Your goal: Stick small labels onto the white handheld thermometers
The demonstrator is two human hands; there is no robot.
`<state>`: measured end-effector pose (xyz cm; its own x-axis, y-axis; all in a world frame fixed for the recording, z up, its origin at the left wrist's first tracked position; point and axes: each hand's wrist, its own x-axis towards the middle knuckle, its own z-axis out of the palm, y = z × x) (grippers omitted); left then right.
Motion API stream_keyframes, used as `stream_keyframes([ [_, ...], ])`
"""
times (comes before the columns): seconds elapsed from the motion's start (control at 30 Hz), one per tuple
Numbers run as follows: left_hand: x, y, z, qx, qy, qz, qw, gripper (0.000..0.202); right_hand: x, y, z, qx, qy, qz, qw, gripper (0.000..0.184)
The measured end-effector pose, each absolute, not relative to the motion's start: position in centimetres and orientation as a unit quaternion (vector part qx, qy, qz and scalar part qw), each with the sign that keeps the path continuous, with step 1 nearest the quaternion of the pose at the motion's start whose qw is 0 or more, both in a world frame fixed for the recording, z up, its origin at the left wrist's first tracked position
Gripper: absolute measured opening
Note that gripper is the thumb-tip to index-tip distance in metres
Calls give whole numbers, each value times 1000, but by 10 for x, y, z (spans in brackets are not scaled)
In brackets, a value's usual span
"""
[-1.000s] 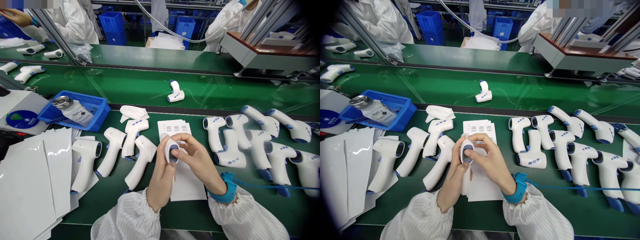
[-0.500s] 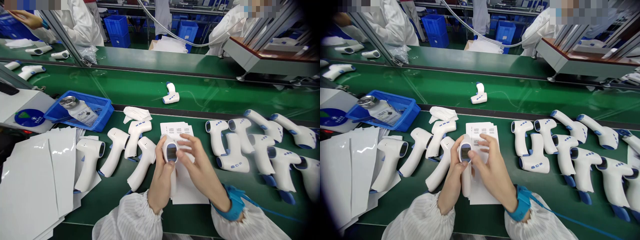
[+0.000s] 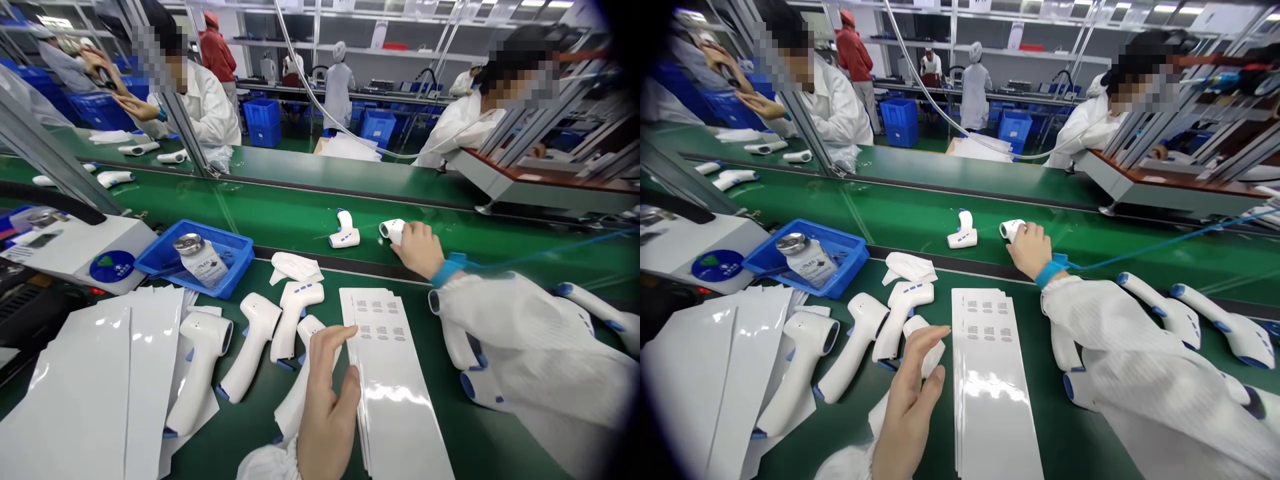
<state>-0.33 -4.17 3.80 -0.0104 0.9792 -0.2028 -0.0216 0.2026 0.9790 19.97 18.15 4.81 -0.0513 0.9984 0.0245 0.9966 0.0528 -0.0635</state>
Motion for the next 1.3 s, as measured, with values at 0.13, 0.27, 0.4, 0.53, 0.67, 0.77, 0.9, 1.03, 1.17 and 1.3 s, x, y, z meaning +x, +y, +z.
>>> stream_keyframes([
  [0.13,-1,-38,34,407,564,489,525,24,153,225,39,-561,-827,11,-4,54],
  [0.27,-1,-36,31,423,564,495,508,25,105,244,28,-511,-859,18,-20,35],
  [0.4,-4,-38,31,437,589,489,472,26,100,236,45,-564,-826,0,20,35],
  [0.53,-3,-36,31,513,626,469,353,43,125,180,84,-633,-770,-20,79,38],
  [0.67,7,-37,32,622,596,424,282,72,154,95,117,-620,-760,130,147,26],
  [0.77,18,-40,34,627,544,394,395,80,170,49,118,-541,-723,400,156,25],
  [0.9,25,-40,36,481,502,395,600,77,187,31,75,-544,-604,530,242,33],
  [1.03,24,-33,36,402,518,381,652,73,201,30,12,-595,-661,322,325,18],
  [1.17,27,-29,29,387,528,381,653,70,202,26,-21,-600,-669,282,336,18],
  [1.3,32,-28,22,385,537,380,648,69,197,26,-24,-599,-668,277,345,17],
])
